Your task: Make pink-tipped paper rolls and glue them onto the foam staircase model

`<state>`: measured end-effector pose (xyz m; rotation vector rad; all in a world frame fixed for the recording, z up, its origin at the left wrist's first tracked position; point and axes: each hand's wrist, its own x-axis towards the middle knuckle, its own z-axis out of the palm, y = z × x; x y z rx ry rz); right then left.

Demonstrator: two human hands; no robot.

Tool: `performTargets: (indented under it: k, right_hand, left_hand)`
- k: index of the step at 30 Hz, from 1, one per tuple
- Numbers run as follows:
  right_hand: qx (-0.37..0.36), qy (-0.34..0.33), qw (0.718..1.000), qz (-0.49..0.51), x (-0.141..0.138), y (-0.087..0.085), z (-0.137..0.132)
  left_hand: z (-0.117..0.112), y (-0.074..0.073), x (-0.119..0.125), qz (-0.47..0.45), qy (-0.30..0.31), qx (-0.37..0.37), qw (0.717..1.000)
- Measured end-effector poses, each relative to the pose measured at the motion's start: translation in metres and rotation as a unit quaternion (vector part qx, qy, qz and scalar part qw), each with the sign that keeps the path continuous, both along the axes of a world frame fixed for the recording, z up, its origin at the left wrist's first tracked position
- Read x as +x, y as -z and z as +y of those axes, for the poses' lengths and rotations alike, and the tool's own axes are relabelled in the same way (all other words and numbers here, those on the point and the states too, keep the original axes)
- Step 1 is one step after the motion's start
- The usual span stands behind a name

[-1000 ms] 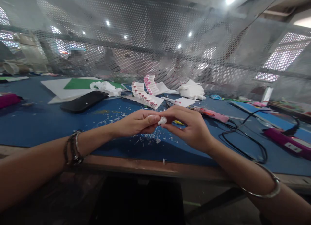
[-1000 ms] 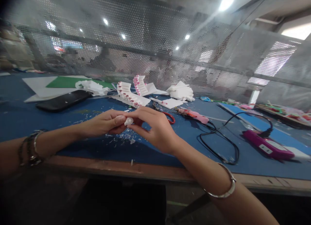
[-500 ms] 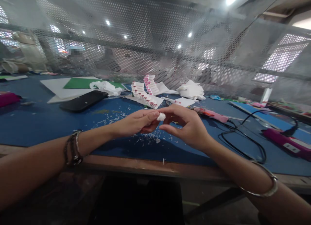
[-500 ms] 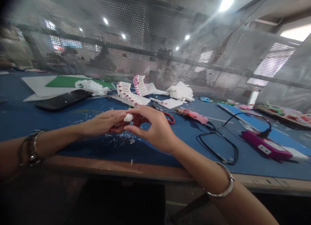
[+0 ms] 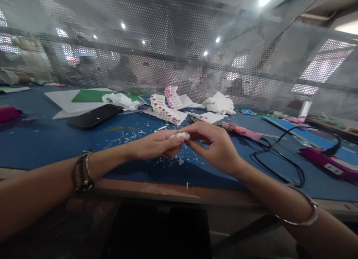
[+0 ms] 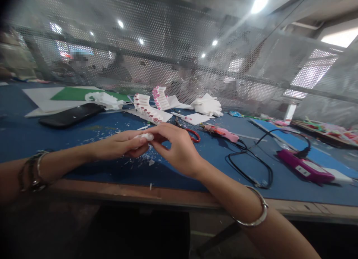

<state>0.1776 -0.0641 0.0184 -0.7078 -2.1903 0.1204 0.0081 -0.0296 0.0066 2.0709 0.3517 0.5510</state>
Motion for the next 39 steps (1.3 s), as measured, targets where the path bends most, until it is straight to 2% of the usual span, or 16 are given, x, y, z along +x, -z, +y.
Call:
performTargets:
  k: [4,8,13,17,21,25,29,33,36,39]
  right_hand:
    - [0.015,0.006,1.0,-0.021,0.0026,0.0001,0.0007]
    - [-0.051,-0.015,0.999,0.004,0.0032,0.0009,-0.0001]
    - [-0.112,-0.027,0.991,0.066,0.0008,0.0009,-0.0004]
    - [-0.096,-0.025,0.993,0.066,0.0009,0.0014,0.0002]
    - [-0.084,-0.027,0.995,0.039,0.0024,0.0011,0.0004]
    - [-0.01,-0.011,1.0,-0.013,0.0041,-0.0018,0.0012]
    - [0.052,0.036,0.997,-0.05,0.0064,-0.0044,0.0037]
    - [0.016,0.077,0.996,-0.034,0.009,-0.0034,0.0059]
    - [-0.028,0.08,0.996,-0.028,0.0098,-0.0028,0.0057]
    - [-0.036,0.073,0.994,-0.066,0.0102,-0.0042,0.0041]
  left_hand:
    - [-0.002,-0.0018,0.0006,-0.004,0.015,-0.061,0.998]
    - [-0.0038,-0.0037,0.0014,-0.016,0.009,-0.096,0.995]
    - [-0.0049,-0.0036,0.0016,-0.017,0.016,-0.071,0.997]
    - [-0.003,-0.001,0.0002,-0.02,0.016,-0.06,0.998]
    - [-0.0011,0.0011,-0.0008,-0.018,0.022,-0.095,0.995]
    - [-0.0008,0.0016,-0.0009,-0.022,0.048,-0.119,0.991]
    - [-0.0001,0.0004,-0.0017,-0.032,0.046,-0.129,0.99]
    - [0.0012,-0.0002,-0.0025,-0.06,0.054,-0.145,0.986]
    - [0.0013,0.0002,-0.0021,-0.063,0.051,-0.152,0.985]
    - [0.0007,0.0005,-0.0005,-0.076,0.042,-0.161,0.983]
